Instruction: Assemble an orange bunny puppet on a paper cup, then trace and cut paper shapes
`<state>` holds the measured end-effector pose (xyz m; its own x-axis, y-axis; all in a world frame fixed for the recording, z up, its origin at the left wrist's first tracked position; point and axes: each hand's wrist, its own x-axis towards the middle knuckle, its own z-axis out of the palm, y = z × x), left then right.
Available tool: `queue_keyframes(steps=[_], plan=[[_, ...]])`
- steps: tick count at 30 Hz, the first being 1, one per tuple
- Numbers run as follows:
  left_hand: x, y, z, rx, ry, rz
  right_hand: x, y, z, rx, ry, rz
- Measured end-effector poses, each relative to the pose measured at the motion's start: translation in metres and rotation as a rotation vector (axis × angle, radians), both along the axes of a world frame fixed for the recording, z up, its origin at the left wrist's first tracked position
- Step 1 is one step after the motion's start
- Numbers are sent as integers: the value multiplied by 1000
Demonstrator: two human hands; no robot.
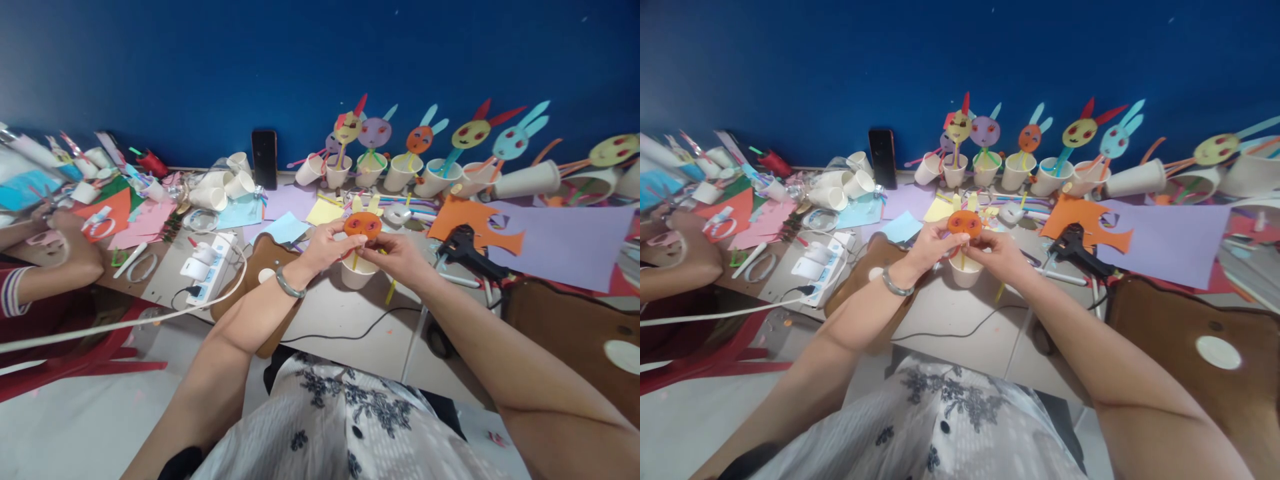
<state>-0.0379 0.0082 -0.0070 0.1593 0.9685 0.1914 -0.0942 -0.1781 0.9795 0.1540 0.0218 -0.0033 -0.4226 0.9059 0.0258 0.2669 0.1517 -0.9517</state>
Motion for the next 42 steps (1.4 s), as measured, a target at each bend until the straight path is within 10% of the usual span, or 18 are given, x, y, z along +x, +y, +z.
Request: queue_keyframes(steps=[42], plan=[[2, -2, 2, 38, -40, 17, 1, 2, 4, 18, -12, 24]])
